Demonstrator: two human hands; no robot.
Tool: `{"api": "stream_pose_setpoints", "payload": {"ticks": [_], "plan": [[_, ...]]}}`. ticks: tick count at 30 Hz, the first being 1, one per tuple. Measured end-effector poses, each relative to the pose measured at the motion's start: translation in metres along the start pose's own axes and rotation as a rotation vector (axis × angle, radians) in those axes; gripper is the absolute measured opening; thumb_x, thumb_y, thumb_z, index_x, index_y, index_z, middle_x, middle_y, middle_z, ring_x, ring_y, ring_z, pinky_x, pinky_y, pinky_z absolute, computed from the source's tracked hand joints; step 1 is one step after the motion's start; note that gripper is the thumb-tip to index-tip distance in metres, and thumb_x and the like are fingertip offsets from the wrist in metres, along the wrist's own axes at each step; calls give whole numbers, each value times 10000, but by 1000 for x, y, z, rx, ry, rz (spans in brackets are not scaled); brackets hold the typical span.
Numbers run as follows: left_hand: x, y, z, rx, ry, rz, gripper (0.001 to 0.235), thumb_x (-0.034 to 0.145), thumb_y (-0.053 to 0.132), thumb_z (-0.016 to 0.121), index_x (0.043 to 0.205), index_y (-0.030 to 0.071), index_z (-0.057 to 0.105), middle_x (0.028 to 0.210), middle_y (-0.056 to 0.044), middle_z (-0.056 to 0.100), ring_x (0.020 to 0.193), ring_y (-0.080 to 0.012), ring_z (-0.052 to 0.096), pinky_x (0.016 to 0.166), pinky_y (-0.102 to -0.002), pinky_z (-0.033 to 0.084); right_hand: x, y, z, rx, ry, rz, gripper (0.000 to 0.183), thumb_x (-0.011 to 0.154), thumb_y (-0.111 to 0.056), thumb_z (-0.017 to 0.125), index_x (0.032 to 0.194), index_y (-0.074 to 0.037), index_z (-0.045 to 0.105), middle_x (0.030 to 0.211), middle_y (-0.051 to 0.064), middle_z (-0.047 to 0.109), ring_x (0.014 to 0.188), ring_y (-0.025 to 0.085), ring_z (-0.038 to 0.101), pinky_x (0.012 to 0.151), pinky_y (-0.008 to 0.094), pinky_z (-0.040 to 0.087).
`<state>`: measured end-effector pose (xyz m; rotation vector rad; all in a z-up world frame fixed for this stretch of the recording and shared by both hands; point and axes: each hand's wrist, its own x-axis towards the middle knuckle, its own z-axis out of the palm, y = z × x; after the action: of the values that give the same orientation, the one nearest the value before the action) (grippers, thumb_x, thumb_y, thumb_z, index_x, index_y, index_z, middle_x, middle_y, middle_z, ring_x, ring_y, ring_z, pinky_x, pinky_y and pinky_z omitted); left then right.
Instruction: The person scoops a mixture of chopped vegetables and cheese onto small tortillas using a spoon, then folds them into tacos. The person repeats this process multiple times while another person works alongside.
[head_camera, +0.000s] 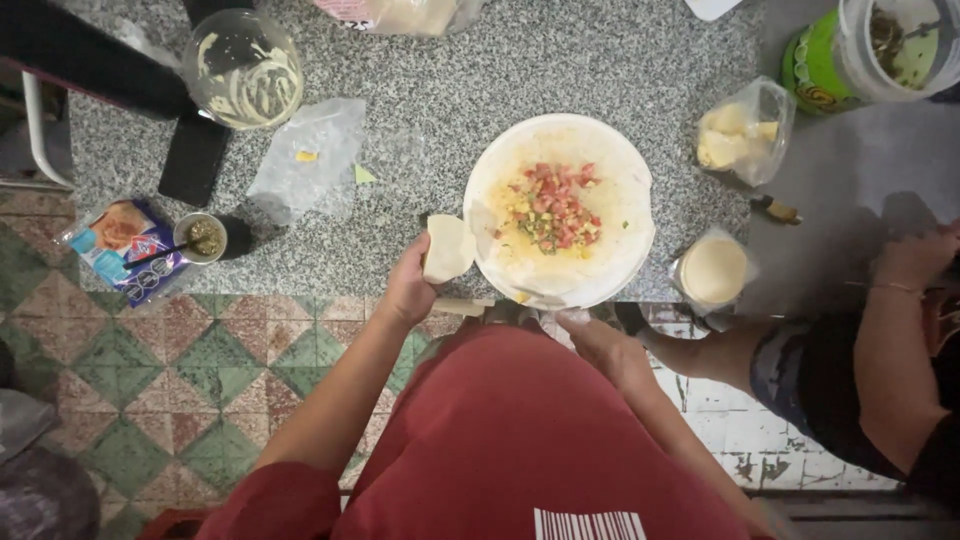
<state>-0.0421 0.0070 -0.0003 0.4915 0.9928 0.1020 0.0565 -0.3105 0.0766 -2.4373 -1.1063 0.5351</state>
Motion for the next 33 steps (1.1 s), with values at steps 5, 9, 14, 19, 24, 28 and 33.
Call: {"api": "stream_pose_setpoints", "payload": {"ticks": [5,9,14,19,24,28,33], "plan": [[24,-12,-11,33,-42,16,452,1049,340,485,1412,95,595,1301,-173,686,1112,-296,710,920,-411,596,12,29,5,-68,101,-60,381,998,-291,524,1345,-307,679,854,138,692,756,396,680,613,538,527],[7,4,14,88,-50,40,411,1002,369,573,1323,126,657,1110,-117,763,868,-185,759,647,-293,603,6,53,6,-255,192,17,451,1006,-278,564,1433,-414,621,852,-7,655,702,264,673,611,417,542],[2,13,27,-38,-51,18,441,1020,312,552,1390,81,618,1262,-170,707,1050,-293,733,845,-387,605,-24,41,8,-81,-5,-24,369,961,-321,571,1296,-427,681,847,67,702,772,362,686,646,522,544],[21,2,-10,31,-107,43,457,1054,310,466,1461,123,554,1382,-159,638,1191,-300,672,1002,-434,557,-10,40,27,-130,112,-101,423,977,-239,551,1348,-406,667,746,42,650,666,292,660,584,415,541],[16,-9,-10,59,-162,83,453,1068,315,415,1447,108,553,1386,-197,629,1197,-325,663,1037,-465,537,4,65,33,-337,180,-22,439,972,-274,589,1383,-414,654,800,-9,692,688,220,679,558,365,557],[38,-17,-20,22,-125,54,445,1036,276,492,1438,102,571,1378,-152,644,1189,-283,671,1038,-431,529,36,20,1,-254,-167,213,492,995,-316,523,1455,-491,495,1022,17,699,922,232,699,767,398,580],[19,-3,9,24,-84,13,447,1028,294,516,1435,121,583,1359,-132,663,1154,-251,696,993,-379,562,48,-12,27,81,7,-141,583,958,-199,561,1512,-332,436,1061,187,703,870,432,716,690,592,548]]}}
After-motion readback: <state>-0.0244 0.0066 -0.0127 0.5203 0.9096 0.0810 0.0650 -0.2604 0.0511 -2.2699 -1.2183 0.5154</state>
